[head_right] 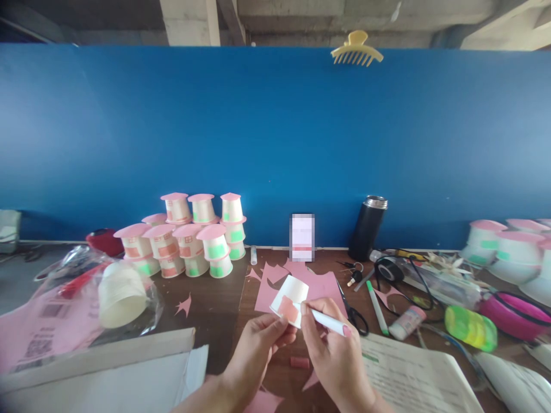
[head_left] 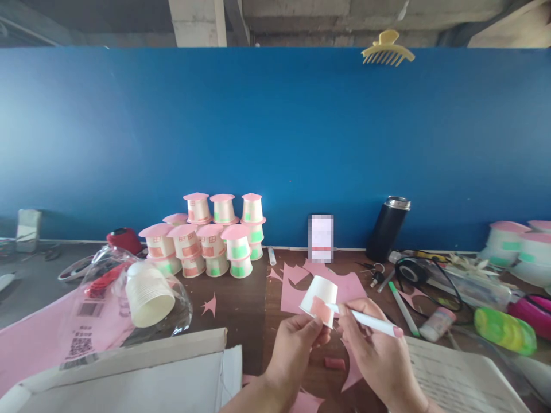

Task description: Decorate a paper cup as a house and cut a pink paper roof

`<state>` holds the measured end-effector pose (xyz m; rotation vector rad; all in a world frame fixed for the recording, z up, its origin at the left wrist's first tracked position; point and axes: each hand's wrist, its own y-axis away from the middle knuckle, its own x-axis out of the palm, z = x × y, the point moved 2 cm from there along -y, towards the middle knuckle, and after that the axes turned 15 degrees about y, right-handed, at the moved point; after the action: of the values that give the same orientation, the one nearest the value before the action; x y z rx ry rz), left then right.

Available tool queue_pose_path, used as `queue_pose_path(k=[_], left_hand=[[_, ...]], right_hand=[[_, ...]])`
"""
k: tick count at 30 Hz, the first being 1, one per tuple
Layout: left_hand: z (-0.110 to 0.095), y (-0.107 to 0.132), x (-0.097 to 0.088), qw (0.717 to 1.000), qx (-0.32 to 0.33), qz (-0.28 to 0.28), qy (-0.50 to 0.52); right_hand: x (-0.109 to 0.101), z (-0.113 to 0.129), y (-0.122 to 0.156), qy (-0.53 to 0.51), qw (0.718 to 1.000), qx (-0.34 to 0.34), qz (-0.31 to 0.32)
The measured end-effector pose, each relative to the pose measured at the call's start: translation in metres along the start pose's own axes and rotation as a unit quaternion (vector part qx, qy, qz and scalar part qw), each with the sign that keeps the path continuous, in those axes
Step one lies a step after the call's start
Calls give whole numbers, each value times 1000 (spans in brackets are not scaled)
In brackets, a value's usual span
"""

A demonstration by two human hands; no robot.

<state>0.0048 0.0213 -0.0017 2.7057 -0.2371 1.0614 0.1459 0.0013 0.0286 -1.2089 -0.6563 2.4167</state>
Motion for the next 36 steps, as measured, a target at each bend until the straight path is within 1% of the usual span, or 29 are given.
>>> queue_pose_path(k=[3, 5, 8, 11, 14, 19, 25, 30, 36], left_hand=[[-3, 1, 0, 996, 25, 14, -89], [-5, 3, 1, 989, 44, 18, -137], [-9, 6, 5, 982, 59, 20, -181], [-13, 10, 10, 976, 67, 4, -206], [-14, 12, 12, 972, 82, -9, -221], [-13, 11, 12, 966, 98, 6, -240], [-14, 13, 13, 969, 89, 11, -232], [-8, 9, 7, 966, 88, 16, -243], [-7, 7, 5, 961, 102, 22, -257]], right_hand=[[1, 2, 2, -11, 999, -25, 19], [1, 4, 3, -14, 999, -33, 20], [1, 4, 3, -20, 999, -24, 16], [0, 3, 3, -25, 999, -18, 16], [-1, 4, 2, -11, 999, -31, 16], [-2, 5, 2, -8, 1000, -23, 4], [-1, 7, 2, -1, 999, -38, 13], [0, 5, 2, -7, 1000, -22, 1], [-1, 5, 5, -3, 999, -46, 25]])
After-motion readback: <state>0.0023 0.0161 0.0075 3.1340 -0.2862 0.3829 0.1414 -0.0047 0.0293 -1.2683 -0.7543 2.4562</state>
